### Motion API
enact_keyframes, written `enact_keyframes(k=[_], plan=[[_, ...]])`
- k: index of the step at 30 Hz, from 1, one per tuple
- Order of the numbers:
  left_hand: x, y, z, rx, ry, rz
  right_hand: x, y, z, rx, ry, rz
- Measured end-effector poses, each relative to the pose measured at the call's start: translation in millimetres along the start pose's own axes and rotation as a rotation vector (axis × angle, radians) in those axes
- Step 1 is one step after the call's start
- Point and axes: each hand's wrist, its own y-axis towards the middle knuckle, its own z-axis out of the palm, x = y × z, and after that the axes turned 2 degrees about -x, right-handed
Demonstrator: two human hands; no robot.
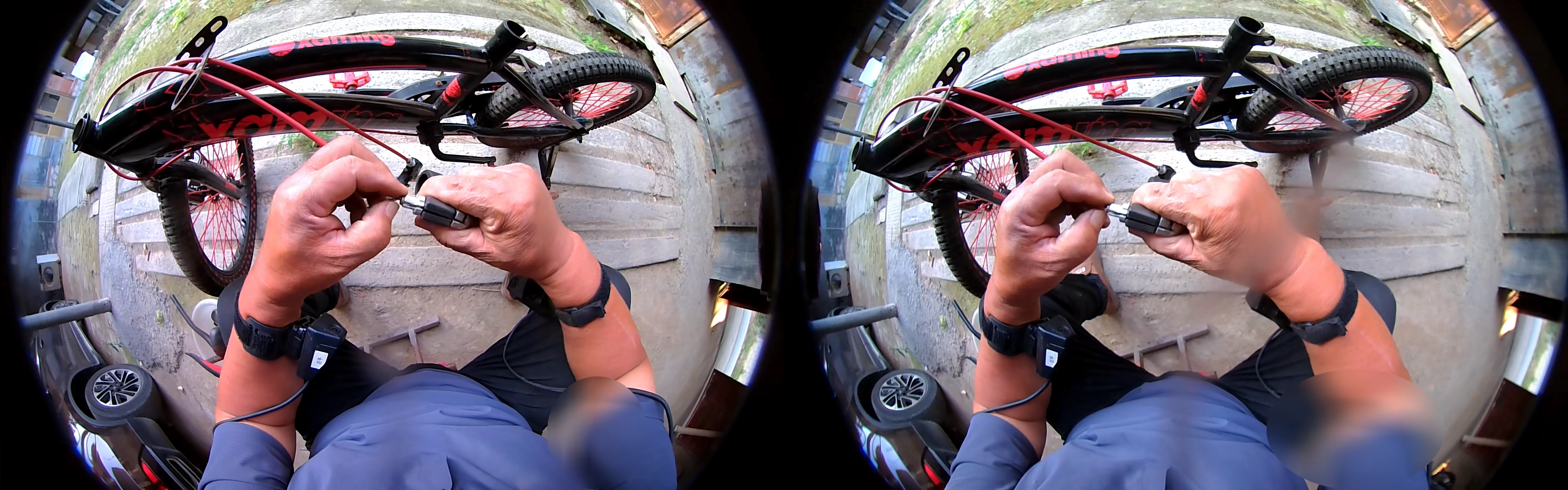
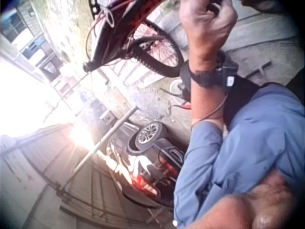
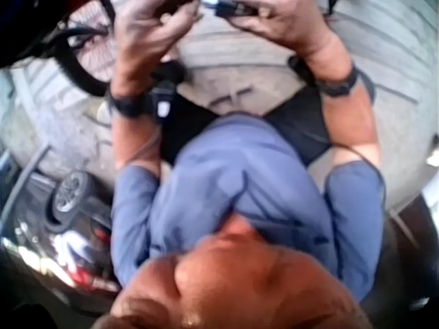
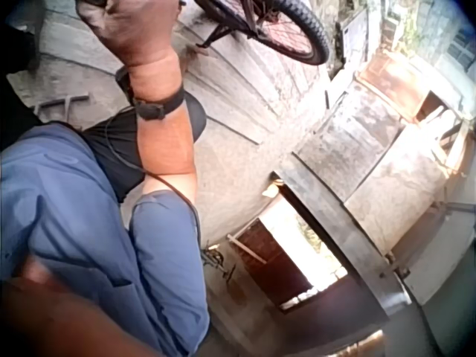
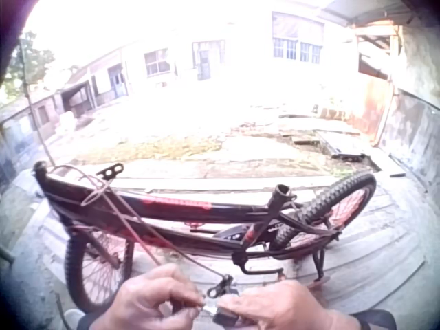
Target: The person is sitting on the ground repairing a bicycle brake system. They use pliers to crimp a ferrule onto a red brake cable and then attach the cable to the brake caliper, securing it with a screw.
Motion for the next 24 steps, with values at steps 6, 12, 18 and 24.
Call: enact_keyframes(k=[6,12,18,24], plan=[[-3.0,2.3,2.1,-0.011,0.029,0.067,-0.1,-2.5,-0.5,0.024,0.151,0.096],[-3.1,3.1,0.7,-0.007,0.1,0.129,0.9,-3.7,-1.3,0.082,0.32,0.214],[-8.1,2.3,4.6,-0.043,0.141,0.133,6.6,-0.3,-9.8,0.182,0.425,0.315],[-10.2,3.5,3.2,-0.042,0.216,0.178,3.6,2.4,-13.9,0.241,0.474,0.284]])
